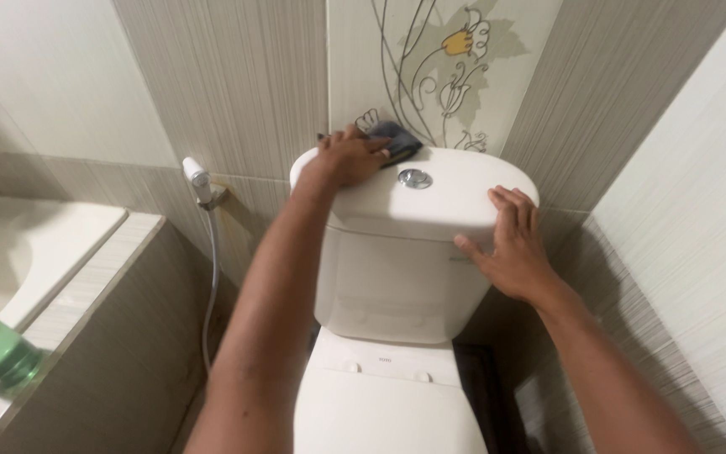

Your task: The person wipes the toilet seat, tank, and underside of the lid with a cloth. They lift the lid to clean the underside and then close it.

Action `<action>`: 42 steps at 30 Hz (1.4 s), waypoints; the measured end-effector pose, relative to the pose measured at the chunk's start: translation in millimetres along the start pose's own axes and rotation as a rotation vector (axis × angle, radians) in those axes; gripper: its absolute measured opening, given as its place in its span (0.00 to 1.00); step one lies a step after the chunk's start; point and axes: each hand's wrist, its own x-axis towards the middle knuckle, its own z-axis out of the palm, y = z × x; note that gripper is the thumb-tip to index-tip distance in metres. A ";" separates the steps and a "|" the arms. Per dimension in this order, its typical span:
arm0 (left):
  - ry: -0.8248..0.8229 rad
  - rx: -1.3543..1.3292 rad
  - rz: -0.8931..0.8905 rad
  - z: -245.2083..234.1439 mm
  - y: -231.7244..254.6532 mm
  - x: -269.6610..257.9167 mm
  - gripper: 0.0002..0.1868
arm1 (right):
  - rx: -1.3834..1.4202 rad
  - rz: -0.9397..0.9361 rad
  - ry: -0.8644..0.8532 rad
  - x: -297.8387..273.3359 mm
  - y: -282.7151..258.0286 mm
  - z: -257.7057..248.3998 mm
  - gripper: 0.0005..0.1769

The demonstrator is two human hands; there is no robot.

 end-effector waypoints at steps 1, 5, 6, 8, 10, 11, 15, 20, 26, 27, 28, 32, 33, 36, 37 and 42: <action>0.003 -0.002 -0.027 -2.0 -9.2 -3.1 0.28 | 0.007 0.010 -0.006 -0.5 1.0 -0.4 0.51; 0.005 -0.100 -0.168 -12.1 -37.6 -11.9 0.29 | 0.013 0.014 0.002 -1.2 -1.5 1.7 0.51; -0.001 -0.154 -0.221 -13.5 -41.5 -12.4 0.29 | 0.029 0.008 0.008 -0.7 -1.3 1.5 0.52; 0.017 -0.271 -0.262 -13.2 -54.4 -16.2 0.30 | 0.059 0.000 0.019 -1.6 0.4 1.1 0.52; 0.069 -0.395 -0.241 -9.4 -74.6 -24.7 0.31 | 0.041 0.017 -0.001 -2.3 1.9 1.7 0.52; 0.098 -0.436 -0.257 -3.8 -79.0 -25.4 0.31 | 0.035 0.024 -0.010 -2.3 1.1 3.1 0.52; 0.300 -0.518 -0.172 25.7 -99.0 -31.6 0.28 | 0.025 0.006 0.022 -1.4 1.3 3.7 0.52; 0.493 -0.669 -0.094 69.9 -108.7 -40.8 0.30 | 0.048 0.048 -0.043 -0.1 4.6 7.0 0.54; 0.786 -0.740 -0.083 138.3 -73.8 -68.1 0.31 | 0.032 -0.001 -0.017 0.6 10.1 10.2 0.55; 0.820 -0.760 -0.058 150.2 -64.9 -74.1 0.32 | 0.038 0.000 -0.016 1.3 10.4 10.3 0.55; 0.852 -0.781 -0.035 161.7 -55.8 -79.7 0.33 | 0.043 0.001 -0.019 0.7 10.6 10.1 0.55; 0.977 -0.469 0.030 195.9 -25.7 -93.5 0.36 | 0.053 -0.012 -0.010 -0.7 11.5 8.0 0.53; 0.997 -0.380 0.071 202.9 -19.5 -97.6 0.37 | 0.046 -0.015 -0.009 -1.3 11.2 7.5 0.53; 0.997 -0.185 0.118 208.1 -23.2 -109.1 0.39 | 0.049 -0.027 -0.006 0.0 9.3 6.1 0.53; 0.988 -0.135 0.125 205.8 -25.7 -108.3 0.40 | 0.058 -0.029 -0.007 0.7 9.3 5.4 0.53; 0.962 -0.635 0.125 172.9 -75.0 -82.2 0.40 | 0.020 -0.078 0.035 -3.6 9.1 6.8 0.52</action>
